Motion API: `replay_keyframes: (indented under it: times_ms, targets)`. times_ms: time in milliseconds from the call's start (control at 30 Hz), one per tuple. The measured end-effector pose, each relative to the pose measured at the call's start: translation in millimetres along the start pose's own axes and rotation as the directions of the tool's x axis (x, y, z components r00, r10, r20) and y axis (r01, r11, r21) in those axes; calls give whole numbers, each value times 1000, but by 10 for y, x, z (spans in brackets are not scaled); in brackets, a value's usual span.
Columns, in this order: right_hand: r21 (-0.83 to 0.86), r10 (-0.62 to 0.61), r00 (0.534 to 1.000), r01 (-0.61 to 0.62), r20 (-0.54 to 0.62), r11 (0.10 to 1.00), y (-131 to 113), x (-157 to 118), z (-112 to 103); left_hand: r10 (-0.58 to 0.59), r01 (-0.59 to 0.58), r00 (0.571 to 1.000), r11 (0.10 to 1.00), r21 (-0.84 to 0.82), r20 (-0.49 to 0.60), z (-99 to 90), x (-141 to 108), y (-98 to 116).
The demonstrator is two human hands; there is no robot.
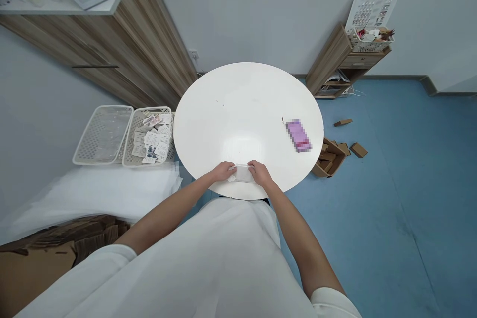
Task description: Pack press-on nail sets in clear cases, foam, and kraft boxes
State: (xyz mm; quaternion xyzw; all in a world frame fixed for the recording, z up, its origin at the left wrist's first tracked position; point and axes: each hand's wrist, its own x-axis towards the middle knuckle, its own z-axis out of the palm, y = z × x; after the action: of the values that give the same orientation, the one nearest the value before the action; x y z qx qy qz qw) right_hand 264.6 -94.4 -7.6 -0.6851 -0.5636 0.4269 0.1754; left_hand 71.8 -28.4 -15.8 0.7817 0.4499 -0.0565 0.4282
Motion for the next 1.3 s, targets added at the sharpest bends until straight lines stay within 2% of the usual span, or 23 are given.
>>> replay_keyframes:
  times_ms: [133,200,267,300,333,367,400,433,467,500,567,667,767,867,967,1067,1167,1233,1300]
  targets:
    - [27,23,999,-24,30,999,65,85,15,-124,124,992,992,-5,-4,-109,-35,-134]
    - [34,29,999,-30,41,999,101,117,21,-192,192,980,981,-3,-61,-199,-102,-166]
    - [38,23,999,-25,49,999,126,144,33,-250,262,941,965,23,-229,-264,-198,-125]
    - [38,15,999,-17,48,999,134,156,42,-240,280,896,958,55,-375,-273,-249,-77]
    - [36,5,999,-7,43,999,139,167,51,-158,237,862,966,106,-482,-261,-294,-14]
    - [30,-7,999,6,33,1000,141,178,62,-36,144,860,974,174,-509,-228,-329,55]
    - [20,-20,1000,19,19,1000,140,188,72,98,23,879,969,247,-466,-177,-349,122]
    - [7,-30,1000,30,4,1000,137,197,82,223,-106,902,944,311,-369,-111,-353,181]
    - [-6,-38,999,38,-9,999,133,205,92,300,-196,915,915,354,-269,-37,-341,225]
    - [-18,-43,999,43,-16,999,126,211,101,318,-224,926,897,380,-204,36,-316,251]
    - [-44,-44,999,43,-25,998,108,215,120,271,-191,951,893,406,-148,162,-244,255]
    - [-103,-20,998,13,-60,995,74,199,155,215,-141,967,898,416,-136,255,-147,195]
    - [-142,13,993,-30,-120,989,61,160,190,209,-135,969,895,424,-132,262,-111,152]
    - [-112,49,981,-71,-190,991,112,105,195,191,-112,971,895,433,-143,259,-121,148]
    - [-73,89,949,-116,-301,991,226,26,169,195,-111,968,896,429,-156,273,-137,149]
    - [-11,153,895,-173,-418,985,346,-88,165,206,-121,965,898,423,-162,286,-128,137]
    - [109,204,847,-173,-490,979,401,-215,247,216,-128,961,903,410,-175,277,-90,118]
    - [224,251,836,-157,-488,962,387,-277,346,211,-120,959,907,405,-190,257,-56,106]
    - [344,315,844,-168,-434,924,345,-296,443,209,-111,957,904,413,-200,231,-26,96]
